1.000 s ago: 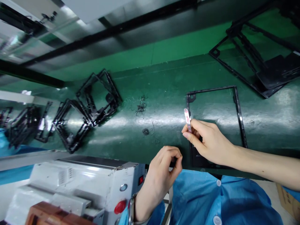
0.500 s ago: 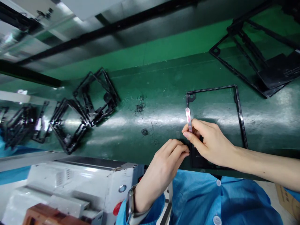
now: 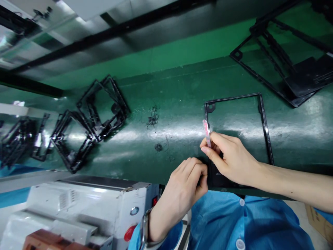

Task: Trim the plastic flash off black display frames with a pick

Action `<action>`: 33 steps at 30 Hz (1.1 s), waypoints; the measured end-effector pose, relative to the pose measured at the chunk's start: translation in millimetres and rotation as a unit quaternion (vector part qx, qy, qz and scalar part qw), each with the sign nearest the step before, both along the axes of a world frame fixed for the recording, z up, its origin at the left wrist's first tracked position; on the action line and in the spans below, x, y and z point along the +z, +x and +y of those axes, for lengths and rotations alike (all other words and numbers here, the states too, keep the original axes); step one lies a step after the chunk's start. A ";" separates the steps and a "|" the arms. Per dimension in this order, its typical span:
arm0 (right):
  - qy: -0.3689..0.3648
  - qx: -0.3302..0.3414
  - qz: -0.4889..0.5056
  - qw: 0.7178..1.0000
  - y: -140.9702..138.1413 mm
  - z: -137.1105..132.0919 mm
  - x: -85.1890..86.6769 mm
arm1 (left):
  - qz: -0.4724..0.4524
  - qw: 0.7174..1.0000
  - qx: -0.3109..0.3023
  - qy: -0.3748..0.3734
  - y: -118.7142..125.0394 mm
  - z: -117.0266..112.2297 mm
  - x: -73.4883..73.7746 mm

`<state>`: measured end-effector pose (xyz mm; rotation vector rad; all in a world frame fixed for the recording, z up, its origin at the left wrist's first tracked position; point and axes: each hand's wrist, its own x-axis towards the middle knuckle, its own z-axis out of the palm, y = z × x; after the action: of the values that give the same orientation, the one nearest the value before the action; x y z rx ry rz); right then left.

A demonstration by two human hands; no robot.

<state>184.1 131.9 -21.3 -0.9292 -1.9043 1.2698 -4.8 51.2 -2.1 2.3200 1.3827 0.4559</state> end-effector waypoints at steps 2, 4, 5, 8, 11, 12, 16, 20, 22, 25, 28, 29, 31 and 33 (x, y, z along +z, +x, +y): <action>-0.002 -0.001 0.001 1.000 0.2 -0.3 -0.4 | -0.004 1.000 0.011 0.000 -2.8 -2.6 1.4; -0.001 -0.001 0.001 1.000 0.5 -0.7 -0.8 | -0.002 1.000 0.019 -0.006 -4.4 -4.0 3.5; 0.000 -0.002 0.001 1.000 0.7 -0.8 -0.9 | -0.001 1.000 0.024 -0.012 -4.5 -4.2 4.4; 0.001 -0.002 -0.001 1.000 0.9 -0.8 -0.3 | -0.011 0.999 0.037 -0.026 -3.7 -3.2 5.5; 0.002 -0.002 -0.002 1.000 1.0 0.2 0.9 | -0.020 0.998 0.048 -0.023 -7.6 -0.8 4.2; 0.002 -0.003 -0.002 1.000 1.0 0.6 1.1 | -0.020 0.998 0.062 -0.012 -11.2 0.1 3.6; 0.002 -0.003 0.006 1.000 1.2 0.8 -0.6 | 0.006 0.982 0.179 0.066 -30.9 1.4 3.0; -0.005 -0.013 0.044 0.999 4.4 -0.8 3.2 | 0.018 0.978 0.184 0.097 -38.1 -5.5 3.9; -0.006 -0.025 0.047 0.999 9.7 -0.8 13.8 | 0.008 0.984 0.153 0.089 -34.3 -12.5 2.8; 0.025 -0.036 0.010 0.999 24.6 -1.3 38.0 | 0.000 0.986 0.143 0.082 -24.2 -25.7 -2.4; 0.056 -0.047 -0.056 0.996 46.3 -8.6 55.8 | -0.028 0.986 0.138 0.089 -11.9 -38.8 -9.6; 0.069 -0.051 -0.073 0.994 54.1 -13.4 57.8 | -0.040 0.986 0.129 0.093 -7.6 -42.5 -11.8; 0.093 -0.014 -0.104 0.990 69.3 -26.5 55.8 | -0.052 0.988 0.103 0.105 1.0 -48.1 -15.2; 0.107 0.047 -0.147 0.982 82.2 -42.6 48.5 | -0.038 0.990 0.076 0.116 8.6 -51.1 -16.9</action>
<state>266.3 89.3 27.2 -0.9645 -2.2878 0.9961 3.8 0.1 -19.0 2.3557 1.5482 0.7829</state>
